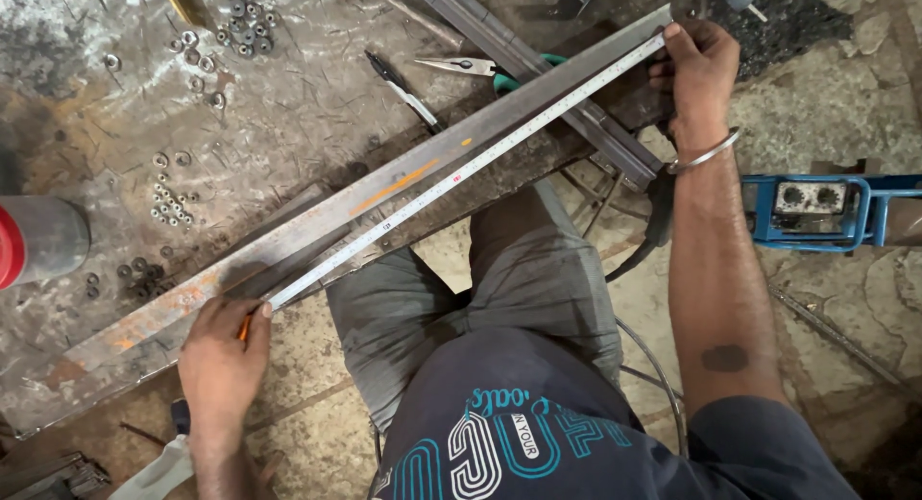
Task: The recorder is measuring a long metal L-beam using a measuring tape and marking it with white chalk.
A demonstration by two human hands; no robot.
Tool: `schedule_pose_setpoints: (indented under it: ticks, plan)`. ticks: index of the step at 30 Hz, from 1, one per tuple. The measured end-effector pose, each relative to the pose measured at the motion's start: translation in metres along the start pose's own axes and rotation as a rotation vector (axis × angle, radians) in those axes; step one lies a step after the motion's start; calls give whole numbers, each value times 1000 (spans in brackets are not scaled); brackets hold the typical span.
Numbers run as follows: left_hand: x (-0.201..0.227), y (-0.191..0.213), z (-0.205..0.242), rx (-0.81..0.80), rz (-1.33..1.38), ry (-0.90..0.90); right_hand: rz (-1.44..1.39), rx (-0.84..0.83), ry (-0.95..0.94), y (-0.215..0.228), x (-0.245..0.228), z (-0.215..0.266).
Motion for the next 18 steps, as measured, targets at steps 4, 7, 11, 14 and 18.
schedule_pose_setpoints:
  ticks: [4,7,11,14,18]
  plan:
    - [8,-3,-1,17,-39,1,23,12,5,0,0,-1]
    - [21,0,-4,47,-57,4,11,5,11,3,5,-5]
    - [39,2,-12,128,-45,-37,-21,7,17,8,9,-6]
    - [56,2,-23,150,-23,-70,5,-24,14,12,11,-9]
    - [75,-3,-35,155,-11,-91,-18,-37,6,22,18,-11]
Point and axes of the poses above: each hand's wrist, its own z-axis away from the middle knuckle, its own y-axis out of the back of the hand, x = y × z, the point moved 1 cm from there along -z, towards the middle knuckle, and after that the axes turned 12 degrees about -z, right-handed, at the moved point
